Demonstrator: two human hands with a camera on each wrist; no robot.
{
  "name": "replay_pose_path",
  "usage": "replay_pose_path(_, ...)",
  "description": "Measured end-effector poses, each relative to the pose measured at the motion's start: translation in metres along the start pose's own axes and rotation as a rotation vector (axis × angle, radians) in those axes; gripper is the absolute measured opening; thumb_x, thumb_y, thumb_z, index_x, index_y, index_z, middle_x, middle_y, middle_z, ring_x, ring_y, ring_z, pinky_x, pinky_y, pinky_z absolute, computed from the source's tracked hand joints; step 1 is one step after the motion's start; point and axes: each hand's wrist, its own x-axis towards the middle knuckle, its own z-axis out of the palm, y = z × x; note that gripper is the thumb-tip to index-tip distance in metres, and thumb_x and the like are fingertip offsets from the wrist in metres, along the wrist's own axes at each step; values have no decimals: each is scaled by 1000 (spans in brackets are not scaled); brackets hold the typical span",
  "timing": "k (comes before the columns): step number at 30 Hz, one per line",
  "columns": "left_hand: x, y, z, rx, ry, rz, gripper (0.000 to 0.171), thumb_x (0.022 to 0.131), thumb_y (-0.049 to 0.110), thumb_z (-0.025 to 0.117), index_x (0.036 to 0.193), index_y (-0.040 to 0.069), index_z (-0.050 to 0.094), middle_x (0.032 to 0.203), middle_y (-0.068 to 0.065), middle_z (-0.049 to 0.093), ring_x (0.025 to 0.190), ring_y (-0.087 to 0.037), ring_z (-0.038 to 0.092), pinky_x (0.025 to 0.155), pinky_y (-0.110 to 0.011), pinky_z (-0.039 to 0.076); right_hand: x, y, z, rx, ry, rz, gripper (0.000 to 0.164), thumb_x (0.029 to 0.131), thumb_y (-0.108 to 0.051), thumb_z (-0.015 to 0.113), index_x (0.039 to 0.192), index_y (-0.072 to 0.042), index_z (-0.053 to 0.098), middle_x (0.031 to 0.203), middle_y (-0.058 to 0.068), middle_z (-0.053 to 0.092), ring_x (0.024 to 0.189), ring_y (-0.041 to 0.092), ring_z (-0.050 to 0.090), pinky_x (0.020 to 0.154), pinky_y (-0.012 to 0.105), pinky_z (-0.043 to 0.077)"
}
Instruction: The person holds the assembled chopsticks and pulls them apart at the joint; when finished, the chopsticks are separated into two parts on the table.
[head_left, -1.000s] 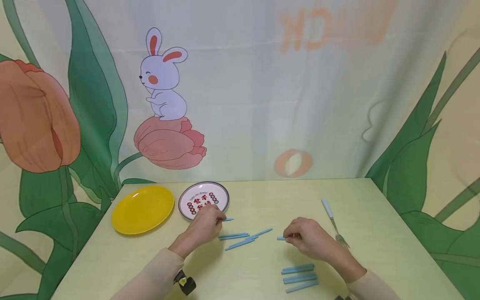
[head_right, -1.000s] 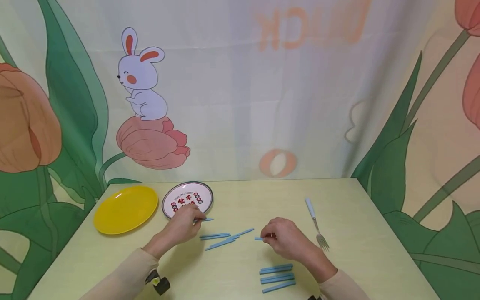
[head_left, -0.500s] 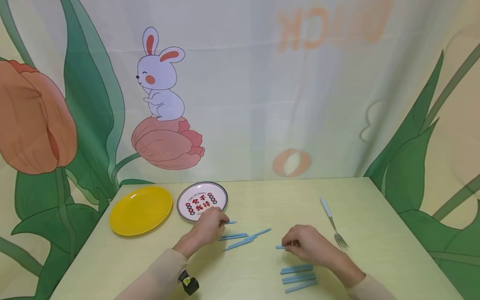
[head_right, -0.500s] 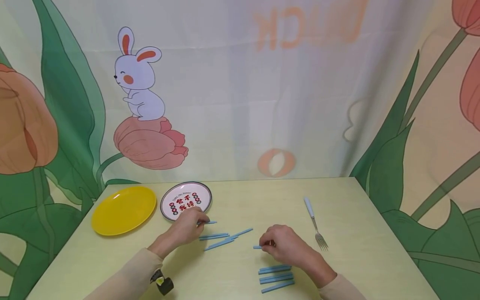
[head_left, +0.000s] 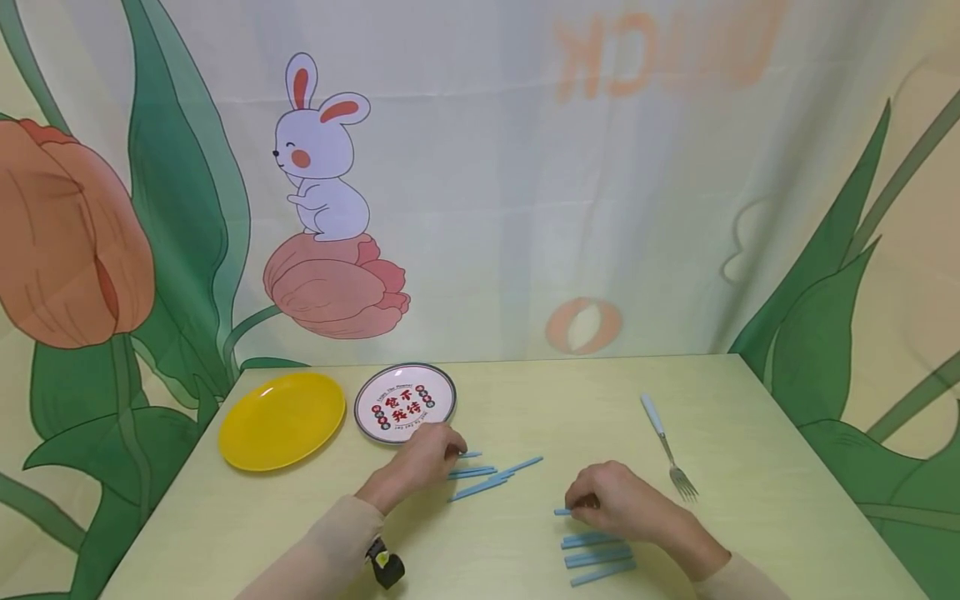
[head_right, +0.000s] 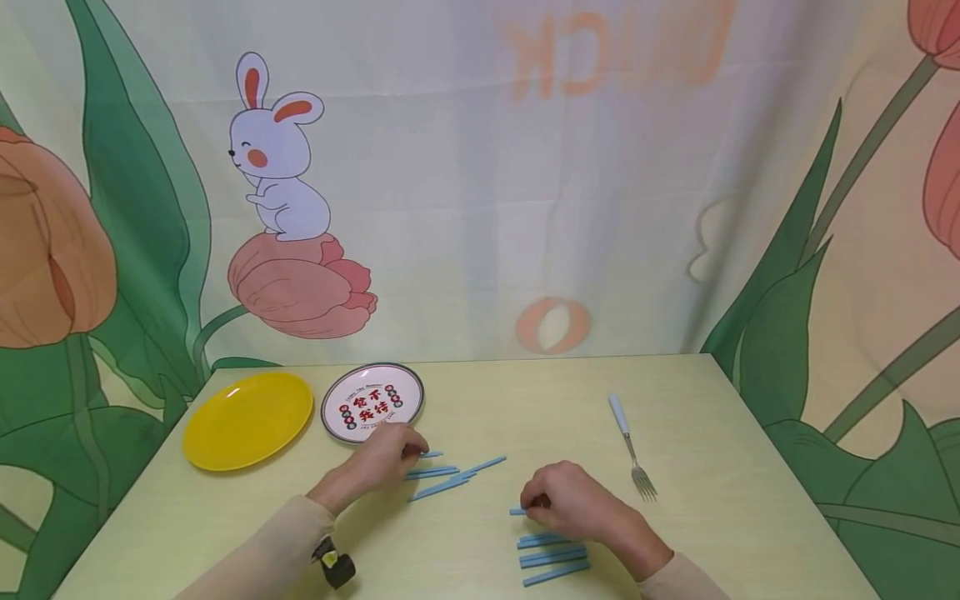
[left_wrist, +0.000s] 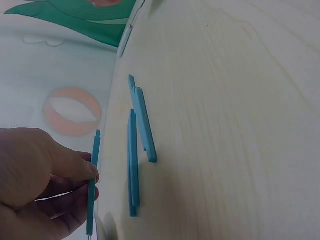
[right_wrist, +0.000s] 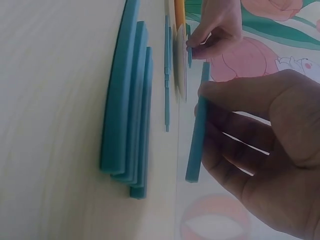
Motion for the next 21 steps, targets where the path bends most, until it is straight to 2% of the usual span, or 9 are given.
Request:
replay_pose_path(11, 2, -5, 6, -28, -11, 20, 16, 83, -3, 66, 93, 3, 76, 87, -5, 72, 77, -12, 61, 71, -26, 53, 0, 3, 4, 42, -89, 84, 7, 85, -8, 72, 85, -13, 77, 83, -4, 72, 78, 0, 62, 70, 20, 53)
replay_pose_path(21, 2, -9, 10, -35, -27, 30, 15, 84, -2, 66, 93, 4, 76, 88, -4, 73, 80, -12, 64, 74, -27, 54, 2, 6, 10, 0, -127, 87, 8, 81, -6, 75, 83, -14, 77, 83, -10, 71, 77, -2, 61, 71, 21, 53)
